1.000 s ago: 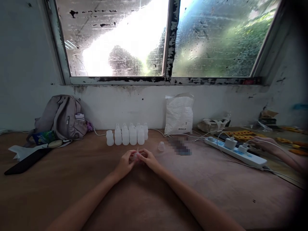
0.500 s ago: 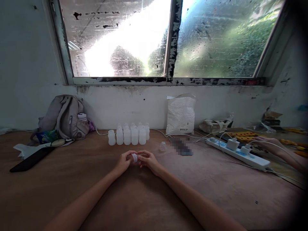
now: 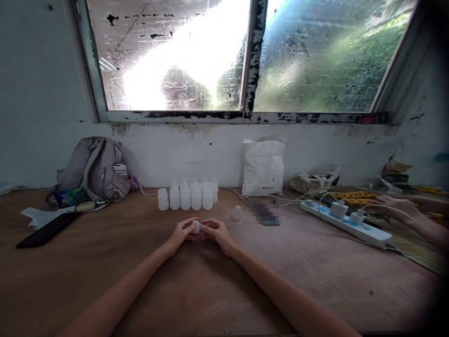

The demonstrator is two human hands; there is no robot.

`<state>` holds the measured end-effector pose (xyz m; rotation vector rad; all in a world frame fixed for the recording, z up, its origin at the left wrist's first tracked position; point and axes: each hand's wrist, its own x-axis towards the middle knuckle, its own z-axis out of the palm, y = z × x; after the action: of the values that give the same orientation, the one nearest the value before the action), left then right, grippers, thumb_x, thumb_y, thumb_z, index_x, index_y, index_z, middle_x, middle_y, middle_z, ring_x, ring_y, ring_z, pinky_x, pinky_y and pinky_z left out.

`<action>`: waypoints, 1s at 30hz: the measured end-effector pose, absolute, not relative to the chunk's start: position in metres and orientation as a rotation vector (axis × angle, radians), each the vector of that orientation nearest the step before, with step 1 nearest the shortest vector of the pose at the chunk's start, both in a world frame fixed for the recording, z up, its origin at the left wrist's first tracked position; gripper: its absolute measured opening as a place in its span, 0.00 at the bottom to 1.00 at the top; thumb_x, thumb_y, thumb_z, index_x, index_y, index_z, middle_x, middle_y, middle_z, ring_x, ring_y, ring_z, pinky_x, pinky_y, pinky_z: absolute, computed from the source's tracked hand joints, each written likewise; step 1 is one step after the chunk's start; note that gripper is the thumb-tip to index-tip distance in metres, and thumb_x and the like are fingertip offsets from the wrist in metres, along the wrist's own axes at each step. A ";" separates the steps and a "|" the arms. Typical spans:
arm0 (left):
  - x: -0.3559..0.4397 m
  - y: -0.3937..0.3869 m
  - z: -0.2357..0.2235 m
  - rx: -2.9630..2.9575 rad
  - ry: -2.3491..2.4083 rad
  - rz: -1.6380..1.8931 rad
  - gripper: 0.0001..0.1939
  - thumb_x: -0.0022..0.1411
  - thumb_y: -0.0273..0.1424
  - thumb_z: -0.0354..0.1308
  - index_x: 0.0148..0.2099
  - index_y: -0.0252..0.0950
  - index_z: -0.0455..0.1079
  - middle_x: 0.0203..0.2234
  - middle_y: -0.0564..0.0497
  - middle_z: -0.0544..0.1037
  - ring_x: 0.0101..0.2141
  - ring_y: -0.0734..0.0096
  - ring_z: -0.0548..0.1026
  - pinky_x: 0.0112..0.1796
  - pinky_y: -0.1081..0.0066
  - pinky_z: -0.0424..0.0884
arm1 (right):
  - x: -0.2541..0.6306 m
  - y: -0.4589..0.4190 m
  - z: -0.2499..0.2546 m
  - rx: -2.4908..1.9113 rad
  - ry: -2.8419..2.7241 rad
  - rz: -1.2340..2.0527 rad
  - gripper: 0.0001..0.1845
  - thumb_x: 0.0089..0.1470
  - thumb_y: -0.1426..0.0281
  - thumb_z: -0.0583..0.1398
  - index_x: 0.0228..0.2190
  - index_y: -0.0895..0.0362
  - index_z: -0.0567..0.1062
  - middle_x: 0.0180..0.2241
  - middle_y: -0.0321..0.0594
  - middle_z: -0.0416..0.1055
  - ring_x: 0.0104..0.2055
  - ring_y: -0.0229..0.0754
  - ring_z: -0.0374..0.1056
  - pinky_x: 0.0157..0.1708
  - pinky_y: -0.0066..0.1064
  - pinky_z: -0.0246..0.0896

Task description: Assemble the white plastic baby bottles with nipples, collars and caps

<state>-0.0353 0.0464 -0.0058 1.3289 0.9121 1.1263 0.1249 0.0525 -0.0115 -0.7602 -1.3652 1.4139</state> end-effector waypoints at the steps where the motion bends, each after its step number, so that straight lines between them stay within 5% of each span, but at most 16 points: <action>1: -0.036 0.047 -0.007 1.333 0.909 1.129 0.21 0.50 0.38 0.57 0.45 0.34 0.66 0.37 0.45 0.72 0.31 0.70 0.72 0.24 0.75 0.71 | 0.125 0.052 -0.012 -0.768 -1.379 1.394 0.16 0.38 0.64 0.63 0.30 0.60 0.71 0.25 0.38 0.71 0.25 0.35 0.66 0.26 0.27 0.64; 19: -0.032 0.042 -0.005 1.331 0.917 1.139 0.21 0.42 0.38 0.63 0.38 0.31 0.69 0.27 0.48 0.74 0.29 0.71 0.73 0.32 0.70 0.72 | 0.121 0.052 -0.015 -0.965 -1.682 0.843 0.07 0.42 0.66 0.58 0.21 0.57 0.66 0.15 0.32 0.64 0.16 0.33 0.60 0.16 0.24 0.55; 30: -0.030 0.040 -0.001 1.310 0.909 1.135 0.20 0.45 0.40 0.61 0.38 0.31 0.70 0.28 0.48 0.74 0.32 0.69 0.72 0.35 0.68 0.72 | 0.122 0.045 -0.008 -0.916 -1.590 1.008 0.13 0.40 0.61 0.60 0.23 0.58 0.68 0.19 0.35 0.68 0.19 0.36 0.64 0.19 0.27 0.62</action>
<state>-0.0304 0.0400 -0.0011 1.3103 0.9095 1.1354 0.1220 0.0446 -0.0078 -0.9160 -1.5897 1.0080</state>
